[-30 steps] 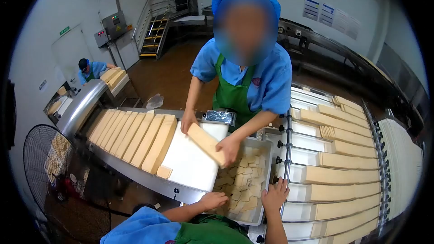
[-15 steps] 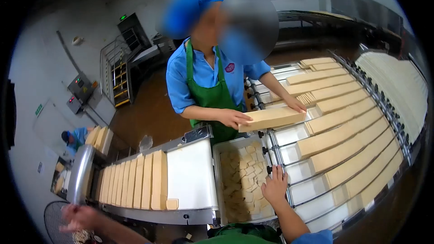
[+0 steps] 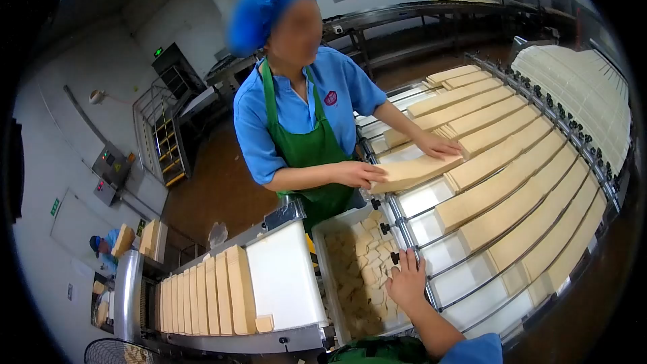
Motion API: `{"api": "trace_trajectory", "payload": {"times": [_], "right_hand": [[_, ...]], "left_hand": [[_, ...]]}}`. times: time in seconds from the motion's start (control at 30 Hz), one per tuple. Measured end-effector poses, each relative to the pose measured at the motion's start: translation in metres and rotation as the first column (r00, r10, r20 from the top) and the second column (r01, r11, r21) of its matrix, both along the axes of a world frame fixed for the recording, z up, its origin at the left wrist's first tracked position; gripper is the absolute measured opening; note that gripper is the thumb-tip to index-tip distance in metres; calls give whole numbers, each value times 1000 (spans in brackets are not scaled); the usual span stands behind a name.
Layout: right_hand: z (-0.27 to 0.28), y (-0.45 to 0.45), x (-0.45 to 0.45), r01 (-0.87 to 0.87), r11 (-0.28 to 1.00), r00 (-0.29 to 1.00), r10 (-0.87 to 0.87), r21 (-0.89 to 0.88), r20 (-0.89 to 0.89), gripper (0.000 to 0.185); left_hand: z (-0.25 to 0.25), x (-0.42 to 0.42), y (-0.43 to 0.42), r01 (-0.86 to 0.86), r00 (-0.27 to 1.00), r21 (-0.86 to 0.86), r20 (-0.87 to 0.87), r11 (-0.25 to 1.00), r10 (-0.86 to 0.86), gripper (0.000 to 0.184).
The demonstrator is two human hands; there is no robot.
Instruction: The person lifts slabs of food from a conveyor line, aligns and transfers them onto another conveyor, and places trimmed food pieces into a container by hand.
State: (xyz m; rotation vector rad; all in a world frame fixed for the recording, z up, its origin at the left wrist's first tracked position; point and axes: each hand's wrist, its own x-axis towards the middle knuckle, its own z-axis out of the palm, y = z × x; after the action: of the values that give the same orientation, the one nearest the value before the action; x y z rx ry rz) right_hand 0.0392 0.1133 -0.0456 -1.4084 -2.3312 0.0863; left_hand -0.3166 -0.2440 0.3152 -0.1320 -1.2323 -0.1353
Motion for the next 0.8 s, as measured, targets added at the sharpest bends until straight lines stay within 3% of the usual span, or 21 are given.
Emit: {"api": "trace_trajectory", "payload": {"times": [0.07,0.13,0.23,0.3,0.37,0.43,0.5,0.57,0.63,0.7,0.77,0.8], "right_hand": [[-2,2,0,3,1000,1000,-3,-1,-3,27],[-3,2,-1,4,1000,1000,-4,-1,-3,27],[-4,3,-2,4,1000,1000,-5,-24,0,27],[-12,4,-1,21,1000,1000,-21,14,4,29],[-15,6,-2,-9,1000,1000,8,25,18,30],[-13,3,0,-4,1000,1000,4,30,-7,31],[-13,5,0,-17,1000,1000,17,20,9,32],[-12,1,3,-45,999,998,46,-16,50,33],[-7,2,0,-30,1000,999,30,0,13,35],[-13,3,3,-83,996,992,85,-25,92,35],[-12,7,3,-42,999,999,42,-14,33,33],[-14,10,6,-58,998,998,58,-34,6,30]], "left_hand": [[3,1,10,154,984,-168,115,974,-136,36],[1,1,23,376,908,-335,317,864,-272,39],[-17,15,57,547,762,-417,606,726,-226,44],[-42,22,83,718,535,-374,836,587,-122,47],[-76,27,107,863,217,-220,974,454,59,51],[-122,32,131,937,-111,0,948,350,297,54],[-176,40,150,902,-420,287,761,323,495,58],[-230,46,160,670,-732,608,447,426,513,62],[-248,59,160,663,-748,639,538,391,388,58],[-275,57,157,733,-672,556,683,393,285,60],[-308,45,142,812,-553,445,795,378,250,60],[-316,42,135,787,-566,451,799,420,202,59]]}}
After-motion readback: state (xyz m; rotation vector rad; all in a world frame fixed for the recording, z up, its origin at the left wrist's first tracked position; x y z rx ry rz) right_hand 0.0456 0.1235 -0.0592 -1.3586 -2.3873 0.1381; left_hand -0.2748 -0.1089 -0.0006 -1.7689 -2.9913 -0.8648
